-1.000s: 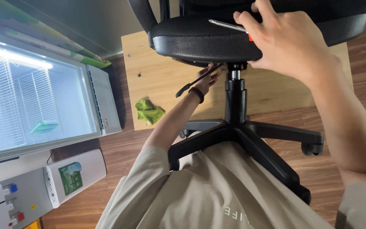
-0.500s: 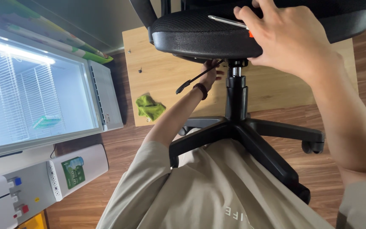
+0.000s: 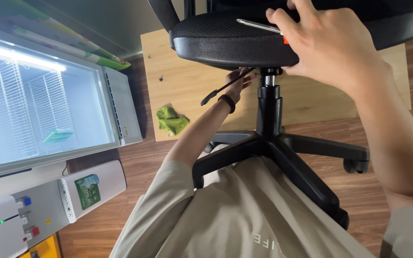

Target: The person kneels on the floor and uses a screwdriver to drive screws into the mechanism under an office chair seat, attaching the seat to the gas lift base. They pick up screws from the nearby table, tighten multiple screws around the seat plate, and hold the seat steady with their other hand while working.

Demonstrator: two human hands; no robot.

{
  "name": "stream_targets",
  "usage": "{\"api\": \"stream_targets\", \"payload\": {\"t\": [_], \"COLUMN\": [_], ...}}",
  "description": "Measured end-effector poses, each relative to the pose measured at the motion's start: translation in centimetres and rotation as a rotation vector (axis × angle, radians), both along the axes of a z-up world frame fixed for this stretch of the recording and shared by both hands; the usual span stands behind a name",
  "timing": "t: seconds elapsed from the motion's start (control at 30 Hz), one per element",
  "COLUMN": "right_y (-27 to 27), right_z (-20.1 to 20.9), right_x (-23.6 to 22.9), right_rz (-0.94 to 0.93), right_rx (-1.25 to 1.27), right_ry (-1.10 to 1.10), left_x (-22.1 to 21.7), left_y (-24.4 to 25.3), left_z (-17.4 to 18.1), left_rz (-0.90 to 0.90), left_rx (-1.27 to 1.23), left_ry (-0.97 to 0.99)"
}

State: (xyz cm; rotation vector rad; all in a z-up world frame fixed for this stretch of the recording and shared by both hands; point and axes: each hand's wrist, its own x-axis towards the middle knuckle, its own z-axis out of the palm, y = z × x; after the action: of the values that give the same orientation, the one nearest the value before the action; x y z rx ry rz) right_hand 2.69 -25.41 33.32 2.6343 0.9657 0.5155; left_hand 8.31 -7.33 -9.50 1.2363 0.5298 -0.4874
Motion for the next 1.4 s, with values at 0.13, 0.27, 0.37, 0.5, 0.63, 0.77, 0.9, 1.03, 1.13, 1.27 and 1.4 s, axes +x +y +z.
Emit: {"api": "stream_targets", "payload": {"t": [0.13, 0.27, 0.37, 0.5, 0.63, 0.77, 0.9, 1.03, 1.13, 1.27, 1.4], "right_y": [0.2, 0.3, 0.3, 0.4, 0.5, 0.8, 0.8, 0.6, 0.4, 2.4, 2.7], "right_z": [0.3, 0.3, 0.4, 0.4, 0.4, 0.6, 0.6, 0.0, -3.2, -9.2, -22.3], "right_x": [-0.1, 0.1, 0.1, 0.0, -0.3, -0.7, -1.4, -3.5, -5.6, -7.3, -8.1], "right_rz": [-0.008, -0.022, -0.018, -0.034, -0.025, -0.077, 0.069, 0.05, -0.096, -0.385, -0.511], "right_rx": [0.004, -0.034, -0.039, -0.011, -0.017, -0.034, 0.303, 0.368, 0.463, 0.726, 0.86], "right_ry": [0.016, 0.03, 0.014, 0.07, 0.012, 0.079, 0.085, 0.128, 0.405, 1.31, 1.724], "left_x": [-0.3, -0.3, -0.4, -1.1, -1.3, -1.1, -0.3, 0.4, 0.2, 0.4, -0.1], "left_y": [-0.3, -0.5, -0.5, -0.2, 0.6, 1.0, 0.4, 0.2, 0.2, -0.5, -1.2], "left_z": [0.8, -0.2, -1.0, 2.7, 2.3, 1.7, 0.2, -7.1, -6.8, -6.8, -6.8], "left_rz": [0.054, 0.119, 0.126, 0.003, -0.104, -0.144, -0.085, -0.012, 0.008, 0.048, 0.046], "left_rx": [0.012, 0.02, 0.0, -0.014, 0.0, -0.008, -0.087, -0.216, -0.282, -0.285, -0.25], "left_ry": [0.005, -0.037, -0.047, 0.023, 0.023, -0.025, 0.001, 0.014, -0.009, -0.01, -0.002]}}
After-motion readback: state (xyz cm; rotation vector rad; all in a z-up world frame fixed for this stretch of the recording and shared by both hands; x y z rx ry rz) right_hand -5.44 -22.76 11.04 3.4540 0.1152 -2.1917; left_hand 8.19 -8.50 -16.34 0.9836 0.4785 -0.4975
